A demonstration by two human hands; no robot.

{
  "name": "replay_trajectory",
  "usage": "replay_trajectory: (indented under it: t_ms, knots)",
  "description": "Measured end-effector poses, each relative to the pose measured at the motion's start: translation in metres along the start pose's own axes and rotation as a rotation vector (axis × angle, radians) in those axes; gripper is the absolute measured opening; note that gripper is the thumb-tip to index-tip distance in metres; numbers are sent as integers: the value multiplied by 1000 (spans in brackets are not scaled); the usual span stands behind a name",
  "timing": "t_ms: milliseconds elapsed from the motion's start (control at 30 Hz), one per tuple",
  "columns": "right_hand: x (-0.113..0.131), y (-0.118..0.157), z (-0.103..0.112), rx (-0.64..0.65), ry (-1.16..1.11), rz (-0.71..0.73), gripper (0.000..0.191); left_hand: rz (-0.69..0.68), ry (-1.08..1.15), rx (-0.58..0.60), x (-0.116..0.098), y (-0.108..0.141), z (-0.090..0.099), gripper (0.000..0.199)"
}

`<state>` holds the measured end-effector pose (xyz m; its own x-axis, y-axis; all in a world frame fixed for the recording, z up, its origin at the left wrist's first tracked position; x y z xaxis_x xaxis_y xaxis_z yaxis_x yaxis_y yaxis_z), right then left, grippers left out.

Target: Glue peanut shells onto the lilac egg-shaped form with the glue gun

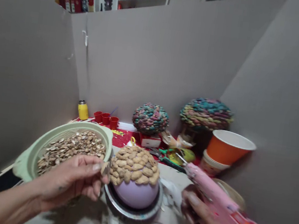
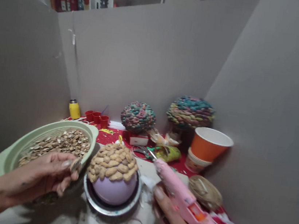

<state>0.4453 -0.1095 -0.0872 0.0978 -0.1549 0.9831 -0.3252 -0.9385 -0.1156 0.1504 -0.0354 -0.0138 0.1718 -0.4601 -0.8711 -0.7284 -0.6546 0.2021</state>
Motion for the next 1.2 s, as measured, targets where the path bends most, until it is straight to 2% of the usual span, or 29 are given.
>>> replay_trajectory:
  t_ms: [167,267,333,433,567,667,733,867,1000,1100,1200]
  knots:
    - [31,25,-26,146,-24,1,36,106,206,205,49,-24,-58,14]
    - [50,30,-40,310,57,21,37,156,295,323,65,-43,-79,14]
    - [61,30,-43,360,105,69,37,174,308,376,70,-54,-87,14]
    - [66,28,-44,383,129,105,32,164,291,394,73,-63,-91,15]
    - [60,26,-45,411,123,116,29,160,250,377,75,-64,-88,17]
    - [56,25,-45,412,107,126,28,90,175,318,73,-62,-85,17]
    - [57,26,-43,368,133,143,27,27,125,262,70,-61,-83,18]
    - [60,30,-41,292,191,154,25,-67,72,177,66,-60,-81,30]
    - [66,34,-47,325,179,163,23,-123,-1,131,66,-59,-78,30]
    - [71,37,-48,294,170,178,23,-161,-65,109,66,-56,-79,34]
    - [72,41,-49,273,138,186,24,-264,-124,-4,64,-49,-81,35]
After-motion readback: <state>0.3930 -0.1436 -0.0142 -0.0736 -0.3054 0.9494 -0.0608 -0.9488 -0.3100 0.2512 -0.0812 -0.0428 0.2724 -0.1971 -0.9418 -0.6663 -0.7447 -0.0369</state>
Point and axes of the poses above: each hand's wrist, its own y-axis away from the middle knuckle, its own z-axis out of the back of the hand, x = y × z, the point moved 4 cm from there along -y, towards the middle knuckle, and after that the axes turned 7 degrees about x, right-handed, at the moved point
